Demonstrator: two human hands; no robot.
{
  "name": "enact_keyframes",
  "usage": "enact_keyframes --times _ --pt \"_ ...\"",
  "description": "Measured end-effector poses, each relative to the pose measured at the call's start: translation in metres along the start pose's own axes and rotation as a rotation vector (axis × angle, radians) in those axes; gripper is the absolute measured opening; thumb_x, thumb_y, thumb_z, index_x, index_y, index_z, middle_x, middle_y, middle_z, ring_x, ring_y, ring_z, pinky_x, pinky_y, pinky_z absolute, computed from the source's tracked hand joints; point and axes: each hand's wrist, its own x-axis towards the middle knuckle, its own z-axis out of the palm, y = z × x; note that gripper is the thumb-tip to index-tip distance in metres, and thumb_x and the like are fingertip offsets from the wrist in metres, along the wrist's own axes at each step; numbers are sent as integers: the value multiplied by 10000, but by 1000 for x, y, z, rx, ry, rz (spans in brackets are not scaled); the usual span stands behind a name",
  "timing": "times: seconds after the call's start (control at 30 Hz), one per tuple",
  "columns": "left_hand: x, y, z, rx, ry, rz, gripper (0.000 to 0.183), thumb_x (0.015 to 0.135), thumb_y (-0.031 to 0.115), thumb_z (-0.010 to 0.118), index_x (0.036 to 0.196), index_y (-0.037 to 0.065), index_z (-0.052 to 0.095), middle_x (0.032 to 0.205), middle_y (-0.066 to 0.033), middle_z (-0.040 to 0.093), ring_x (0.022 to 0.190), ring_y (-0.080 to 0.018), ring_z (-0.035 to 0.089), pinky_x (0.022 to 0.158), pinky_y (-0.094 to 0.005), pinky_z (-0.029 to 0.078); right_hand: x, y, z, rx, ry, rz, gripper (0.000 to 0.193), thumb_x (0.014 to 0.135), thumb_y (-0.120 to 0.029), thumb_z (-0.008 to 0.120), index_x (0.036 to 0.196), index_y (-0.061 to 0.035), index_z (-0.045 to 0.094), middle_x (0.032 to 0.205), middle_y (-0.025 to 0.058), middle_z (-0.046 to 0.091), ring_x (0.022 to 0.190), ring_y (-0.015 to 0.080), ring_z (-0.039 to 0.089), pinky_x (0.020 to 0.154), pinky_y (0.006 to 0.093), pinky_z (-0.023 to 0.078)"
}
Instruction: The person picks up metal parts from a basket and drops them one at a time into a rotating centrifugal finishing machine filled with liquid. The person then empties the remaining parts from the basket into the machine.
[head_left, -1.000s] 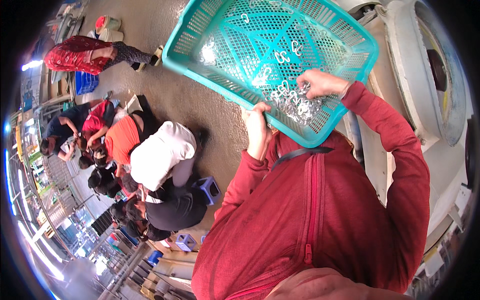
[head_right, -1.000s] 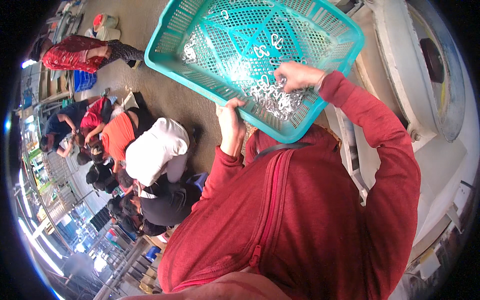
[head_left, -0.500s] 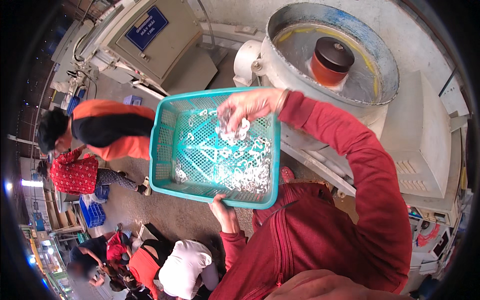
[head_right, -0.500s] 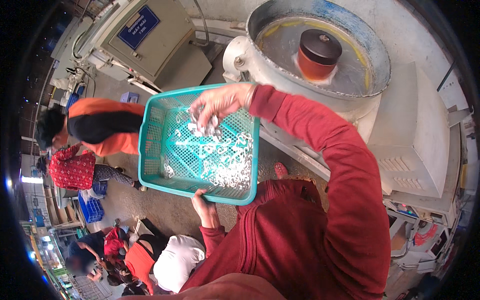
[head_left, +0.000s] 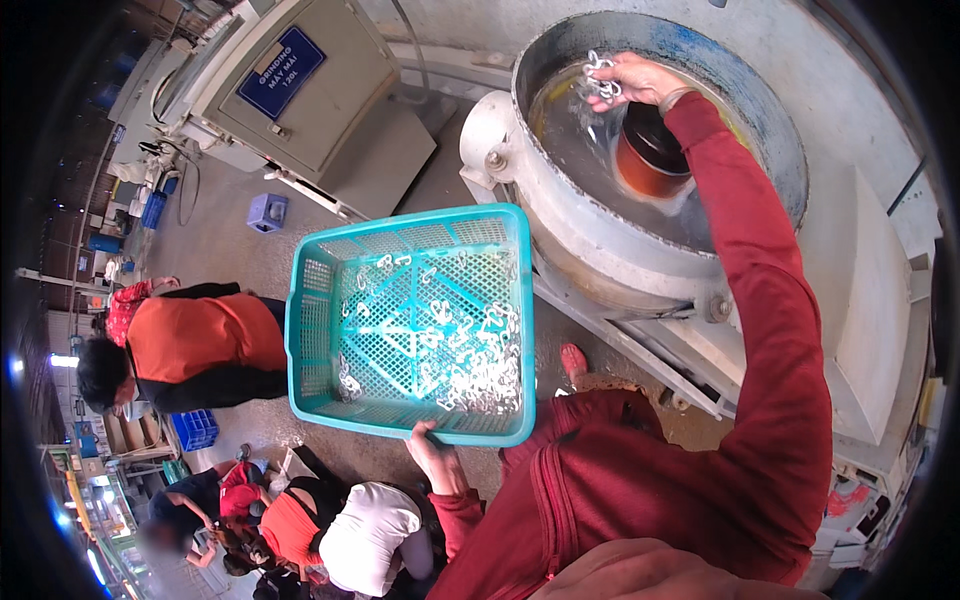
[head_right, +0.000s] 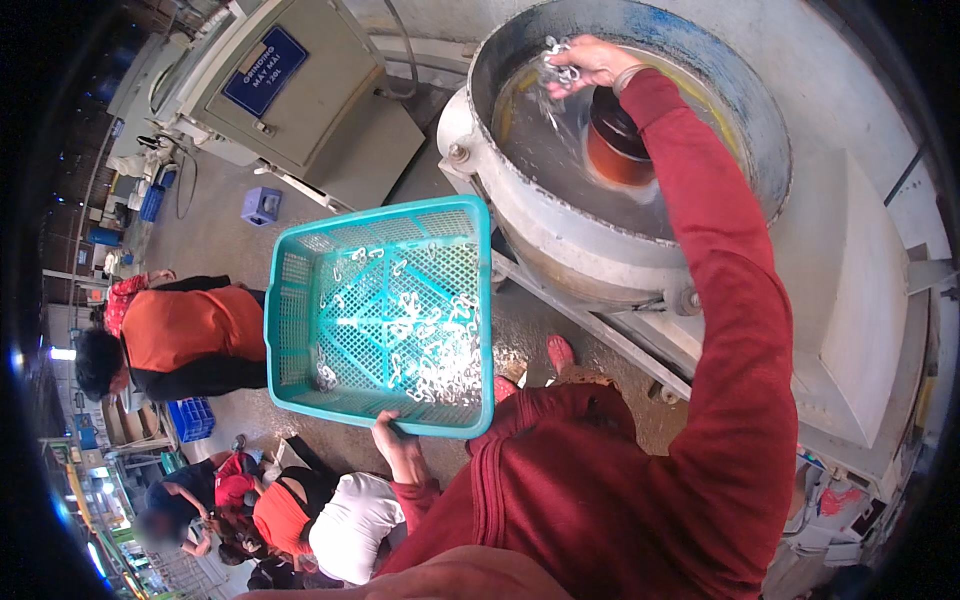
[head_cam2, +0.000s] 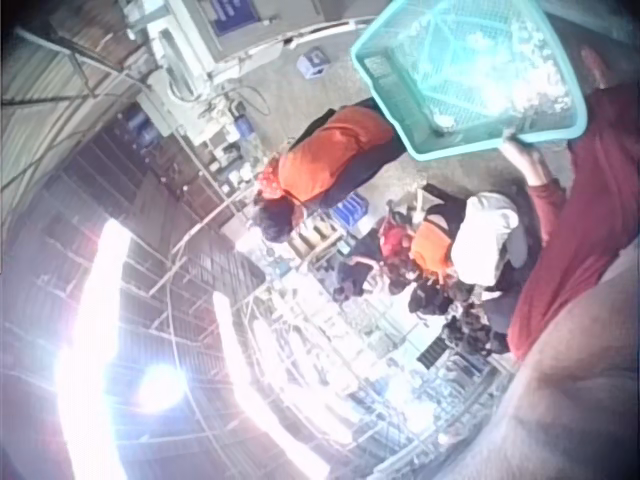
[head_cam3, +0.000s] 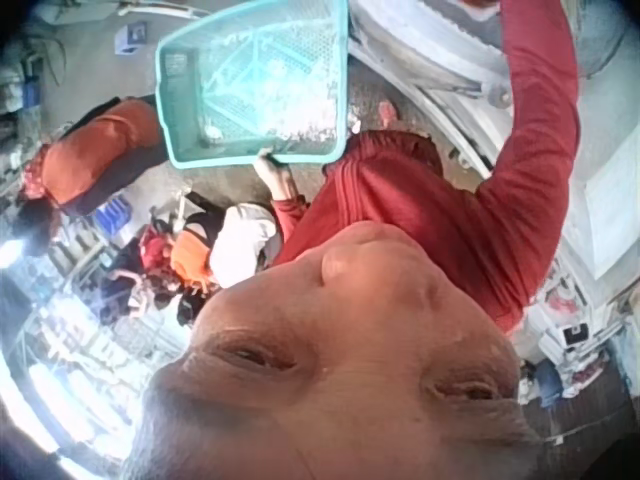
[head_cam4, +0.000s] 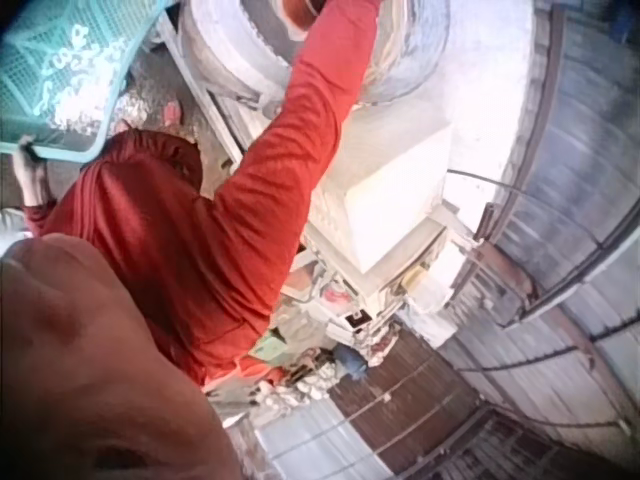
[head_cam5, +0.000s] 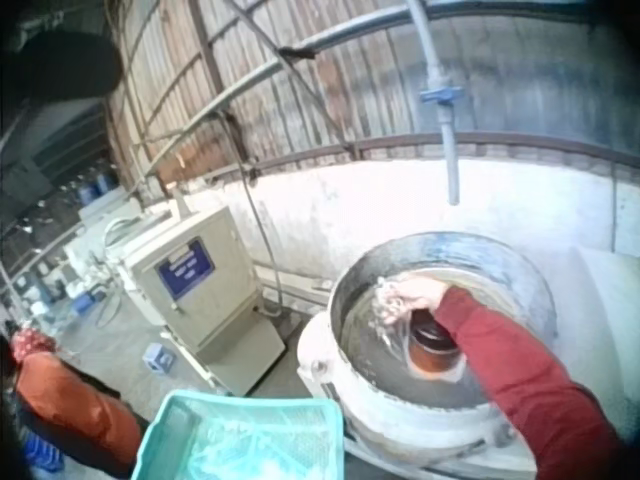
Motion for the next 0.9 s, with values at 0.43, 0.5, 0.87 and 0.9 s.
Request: enact_keyframes --times 0.43,0.5,0.87,0.9 --pt "-17 3 13 3 4 -168 291 583 37 525 868 -10 492 855 -101 513 803 -254 510 751 -419 429 -44 -12 -169 -163 650 -514 235 821 -157 520 1039 -74 494 743 99 555 557 185 564 461 315 489" --pt "-13 3 12 -14 -18 -182 337 581 37 522 912 -21 491 876 -110 518 818 -264 513 765 -429 431 -77 -5 -174 -758 861 -505 211 797 -150 526 973 -33 514 726 112 548 558 198 558 466 346 483" --pt "-10 1 9 -19 -114 -185 224 645 38 503 865 0 525 834 -84 545 794 -217 527 758 -389 451 -144 71 -194 -1261 695 -400 455 829 -382 532 1008 36 518 843 155 588 558 191 527 544 349 422" --pt "-8 -2 6 -34 -85 -157 142 683 51 511 819 19 539 804 -51 538 758 -174 520 738 -337 447 -145 76 -184 -1585 335 -178 462 814 -404 534 1030 4 549 802 141 588 625 213 538 601 372 423"
